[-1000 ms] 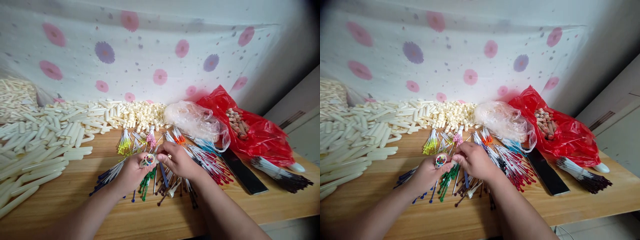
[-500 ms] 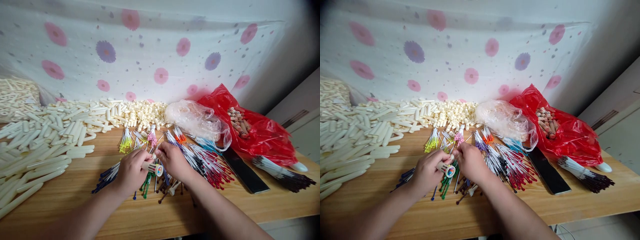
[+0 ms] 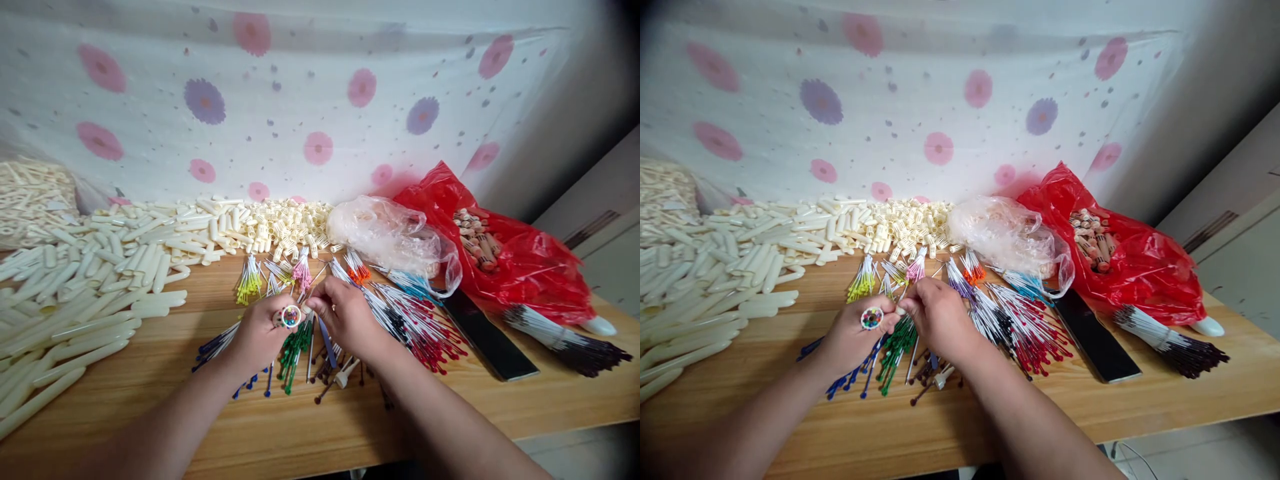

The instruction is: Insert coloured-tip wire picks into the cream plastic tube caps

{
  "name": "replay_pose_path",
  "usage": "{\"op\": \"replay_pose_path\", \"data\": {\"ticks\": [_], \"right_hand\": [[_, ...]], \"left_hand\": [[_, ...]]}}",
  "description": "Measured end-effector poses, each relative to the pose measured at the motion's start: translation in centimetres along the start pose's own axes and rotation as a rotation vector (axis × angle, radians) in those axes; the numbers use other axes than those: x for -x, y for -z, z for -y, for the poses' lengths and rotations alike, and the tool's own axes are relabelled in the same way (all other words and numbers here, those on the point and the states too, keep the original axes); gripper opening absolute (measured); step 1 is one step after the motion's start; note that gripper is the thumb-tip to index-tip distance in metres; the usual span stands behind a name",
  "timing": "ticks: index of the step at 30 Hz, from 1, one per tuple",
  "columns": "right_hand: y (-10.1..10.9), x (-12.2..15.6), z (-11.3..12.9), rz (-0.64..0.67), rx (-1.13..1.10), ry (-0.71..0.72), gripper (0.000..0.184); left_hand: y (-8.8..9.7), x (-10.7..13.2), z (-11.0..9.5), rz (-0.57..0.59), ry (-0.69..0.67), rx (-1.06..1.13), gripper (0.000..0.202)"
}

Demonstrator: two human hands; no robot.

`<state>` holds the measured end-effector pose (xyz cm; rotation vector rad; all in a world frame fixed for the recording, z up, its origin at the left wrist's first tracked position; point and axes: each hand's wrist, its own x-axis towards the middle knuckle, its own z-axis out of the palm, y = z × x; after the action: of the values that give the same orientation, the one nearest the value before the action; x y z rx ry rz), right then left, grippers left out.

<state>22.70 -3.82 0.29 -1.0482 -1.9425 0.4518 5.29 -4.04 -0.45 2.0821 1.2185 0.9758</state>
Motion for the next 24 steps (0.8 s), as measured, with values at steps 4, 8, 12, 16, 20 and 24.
{"op": "replay_pose_path", "data": {"ticks": [4,8,12,16,20,24], "right_hand": [[-0.2,0.0,0.3,-0.08,-0.045,-0.032,0.018],[2.0,0.6,1.6,-0.295,-0.071,0.13,0.014],[4.6,1.5,3.8,-0.351,-0.171,0.278,0.008],[5.3,1.9,5.1,-0.181,-0.004,0.368,0.009],[5.2,1.9,5.0,-0.139,0.089,0.371,0.008],[5.0,2.0,4.6,-0.116,0.129,0.374,0.012]], "left_hand": [[-0.3,0.2,0.0,-0.128,-0.066,-0.09,0.019],[-0.5,0.0,0.2,-0.154,-0.079,0.02,0.009],[-0.6,-0.1,0.8,-0.126,-0.126,0.069,0.013],[-0.8,0.0,0.9,-0.048,-0.103,0.027,0.011],[-0.8,-0.1,0.8,-0.025,-0.081,-0.01,0.011],[-0.8,-0.2,1.1,0.008,-0.112,-0.052,0.011]]}}
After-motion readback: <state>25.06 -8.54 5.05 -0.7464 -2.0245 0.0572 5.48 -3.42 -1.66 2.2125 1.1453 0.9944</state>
